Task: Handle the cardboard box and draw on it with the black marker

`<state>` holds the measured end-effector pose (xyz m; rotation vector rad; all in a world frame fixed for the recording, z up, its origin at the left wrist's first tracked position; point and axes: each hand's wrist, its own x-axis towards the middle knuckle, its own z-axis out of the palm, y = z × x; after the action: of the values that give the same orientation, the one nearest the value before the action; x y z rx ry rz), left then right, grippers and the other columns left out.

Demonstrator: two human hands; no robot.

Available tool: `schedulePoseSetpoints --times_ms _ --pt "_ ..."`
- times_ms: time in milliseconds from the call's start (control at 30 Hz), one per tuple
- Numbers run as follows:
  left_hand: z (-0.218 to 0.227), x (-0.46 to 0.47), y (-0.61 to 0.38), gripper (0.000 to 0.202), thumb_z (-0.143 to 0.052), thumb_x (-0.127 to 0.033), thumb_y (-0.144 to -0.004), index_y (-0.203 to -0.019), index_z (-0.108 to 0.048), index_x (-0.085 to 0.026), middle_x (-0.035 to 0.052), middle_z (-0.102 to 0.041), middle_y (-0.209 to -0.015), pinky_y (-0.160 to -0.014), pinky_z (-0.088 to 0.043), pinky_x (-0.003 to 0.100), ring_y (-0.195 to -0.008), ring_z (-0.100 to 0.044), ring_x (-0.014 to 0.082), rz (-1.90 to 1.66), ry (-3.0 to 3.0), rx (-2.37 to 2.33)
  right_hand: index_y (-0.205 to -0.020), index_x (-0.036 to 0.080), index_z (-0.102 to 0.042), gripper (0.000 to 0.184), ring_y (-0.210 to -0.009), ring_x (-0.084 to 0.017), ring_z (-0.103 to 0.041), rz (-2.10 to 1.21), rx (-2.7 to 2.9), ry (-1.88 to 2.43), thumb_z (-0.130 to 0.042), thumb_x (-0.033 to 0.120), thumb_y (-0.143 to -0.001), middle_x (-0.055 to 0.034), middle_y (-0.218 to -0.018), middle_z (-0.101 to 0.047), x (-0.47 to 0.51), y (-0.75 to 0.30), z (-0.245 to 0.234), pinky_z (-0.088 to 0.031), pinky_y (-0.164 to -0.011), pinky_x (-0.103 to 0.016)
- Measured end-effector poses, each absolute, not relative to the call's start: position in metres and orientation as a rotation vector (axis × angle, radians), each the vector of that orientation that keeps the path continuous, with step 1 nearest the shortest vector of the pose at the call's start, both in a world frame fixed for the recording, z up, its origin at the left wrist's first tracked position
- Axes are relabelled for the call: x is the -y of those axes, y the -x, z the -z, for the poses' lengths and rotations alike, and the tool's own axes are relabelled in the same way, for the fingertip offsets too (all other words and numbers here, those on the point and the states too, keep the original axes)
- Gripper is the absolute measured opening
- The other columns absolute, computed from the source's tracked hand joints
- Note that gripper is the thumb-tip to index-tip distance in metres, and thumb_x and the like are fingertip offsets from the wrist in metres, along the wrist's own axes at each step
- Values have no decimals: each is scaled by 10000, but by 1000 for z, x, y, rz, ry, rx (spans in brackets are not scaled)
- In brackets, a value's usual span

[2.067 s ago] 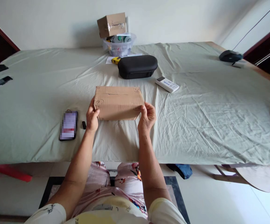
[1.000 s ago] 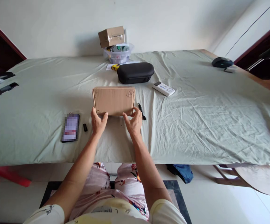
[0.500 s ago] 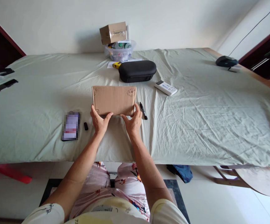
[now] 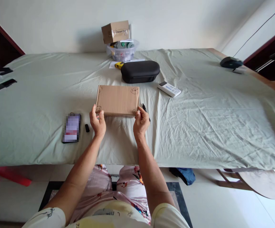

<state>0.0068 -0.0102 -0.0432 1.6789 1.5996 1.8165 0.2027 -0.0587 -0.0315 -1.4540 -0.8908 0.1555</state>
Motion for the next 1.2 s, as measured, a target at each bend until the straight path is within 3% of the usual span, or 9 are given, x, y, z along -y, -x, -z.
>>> schedulePoseSetpoints --times_ms 133,333,533,633,767,933,1067,1200 --pt "39 10 -5 637 -430 -618 -1080 -1396 -655 -113 223 -729 -1283 -1071 -579 430 -1167 -712 275 -1889 -1631 -1582 -1179 213 -741 398 -717 -167 -659 -201 868 1420 -576 516 -980 -37 -874 -715 60 -202 27 -587 -715 -352" --pt "37 7 -2 403 -380 -405 -1104 -1216 -696 -182 143 -758 -1177 -1088 -553 378 -1147 -715 234 -1800 -1421 -1639 -1161 226 -705 359 -719 -145 -607 -234 879 1348 -597 501 -957 -17 -852 -647 52 -203 36 -555 -706 -311" --pt "38 2 3 285 -396 -163 -983 -1062 -666 -211 96 -770 -1114 -1005 -573 335 -1071 -725 209 -1572 -1459 -1825 -1176 209 -675 321 -768 -157 -663 -205 979 1520 -471 368 -988 -74 -1006 -714 48 -210 47 -586 -799 -359" --pt "38 0 7 291 -426 -103 -905 -1024 -663 -223 91 -775 -1068 -993 -586 357 -1040 -736 227 -1481 -1499 -1866 -1154 206 -685 320 -751 -154 -680 -232 996 1585 -469 382 -996 -72 -998 -742 48 -213 48 -579 -772 -342" --pt "39 0 7 324 -477 -55 -839 -1036 -673 -222 93 -761 -1041 -1036 -582 394 -1056 -735 251 -1413 -1547 -1895 -1150 210 -709 315 -732 -161 -672 -265 1027 1641 -500 380 -985 -66 -967 -773 48 -219 49 -553 -754 -336" --pt "35 4 3 270 -536 -64 -862 -1057 -666 -197 136 -736 -1083 -1087 -554 485 -1155 -714 321 -1247 -1636 -1979 -1144 214 -720 313 -779 -182 -674 -300 1164 1759 -537 235 -891 -77 -1013 -802 50 -222 51 -543 -812 -363" --pt "33 7 2 239 -575 -109 -893 -1112 -651 -164 187 -729 -1151 -1111 -529 557 -1226 -697 380 -1066 -1707 -2051 -999 217 -730 205 -785 -193 -652 -266 1265 1939 -586 209 -853 -83 -1032 -799 52 -219 54 -527 -797 -365" --pt "34 5 3 254 -570 -123 -899 -1134 -655 -168 169 -741 -1124 -1087 -552 513 -1169 -719 346 -1104 -1720 -2010 -931 222 -721 183 -772 -194 -628 -240 1285 1959 -555 219 -855 -76 -988 -782 52 -218 54 -522 -790 -358"
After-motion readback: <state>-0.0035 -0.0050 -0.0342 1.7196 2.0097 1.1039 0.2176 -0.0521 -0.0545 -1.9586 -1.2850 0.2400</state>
